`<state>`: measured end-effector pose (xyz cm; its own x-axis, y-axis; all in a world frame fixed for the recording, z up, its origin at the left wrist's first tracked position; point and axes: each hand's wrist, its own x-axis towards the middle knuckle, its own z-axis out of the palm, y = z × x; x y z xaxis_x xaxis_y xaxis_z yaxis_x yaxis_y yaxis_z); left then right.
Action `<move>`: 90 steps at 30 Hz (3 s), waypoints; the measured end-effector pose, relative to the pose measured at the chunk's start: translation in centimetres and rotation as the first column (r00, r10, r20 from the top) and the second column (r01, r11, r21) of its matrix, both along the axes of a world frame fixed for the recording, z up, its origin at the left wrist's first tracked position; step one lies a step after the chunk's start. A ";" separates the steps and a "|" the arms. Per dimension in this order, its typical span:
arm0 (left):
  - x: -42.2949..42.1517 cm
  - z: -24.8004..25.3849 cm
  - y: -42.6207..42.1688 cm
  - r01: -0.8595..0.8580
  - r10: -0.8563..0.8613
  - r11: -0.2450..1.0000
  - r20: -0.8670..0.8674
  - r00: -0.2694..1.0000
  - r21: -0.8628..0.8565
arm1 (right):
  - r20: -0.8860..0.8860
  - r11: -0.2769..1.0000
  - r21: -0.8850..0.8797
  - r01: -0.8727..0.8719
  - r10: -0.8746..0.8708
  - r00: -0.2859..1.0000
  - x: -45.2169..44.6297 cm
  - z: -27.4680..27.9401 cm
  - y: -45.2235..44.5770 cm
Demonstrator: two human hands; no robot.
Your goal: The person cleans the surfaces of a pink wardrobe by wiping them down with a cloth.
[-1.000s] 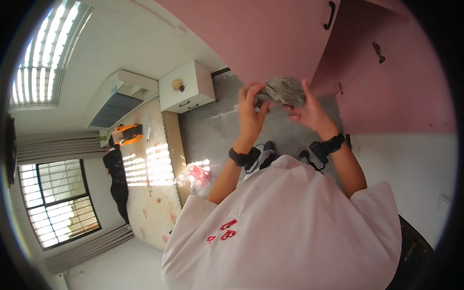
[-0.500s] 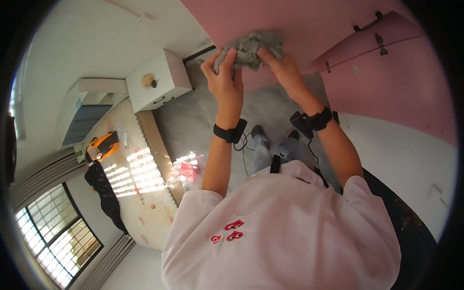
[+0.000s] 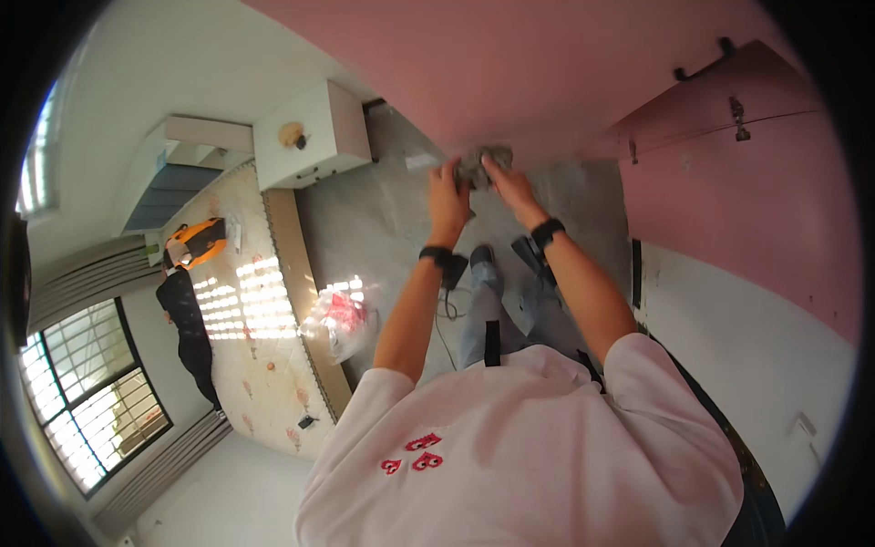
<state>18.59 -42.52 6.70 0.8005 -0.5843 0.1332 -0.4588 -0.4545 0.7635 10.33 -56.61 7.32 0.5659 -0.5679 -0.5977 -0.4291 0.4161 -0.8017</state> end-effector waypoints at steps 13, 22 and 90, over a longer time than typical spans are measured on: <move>-3.5 24.4 -4.6 0.106 0.046 0.906 0.344 0.938 -0.410 | 0.242 0.745 -0.648 -0.162 0.402 0.883 -6.2 25.1 -5.8; 2.1 32.1 -7.1 0.298 0.008 0.928 0.814 0.580 -0.222 | 0.361 -0.142 -0.857 0.495 0.520 0.774 -1.9 33.8 -7.4; 5.0 -19.8 -4.6 0.558 -0.250 0.807 0.742 0.622 -0.195 | 0.077 -0.527 -0.689 -0.496 -0.735 0.674 -50.7 0.5 -11.6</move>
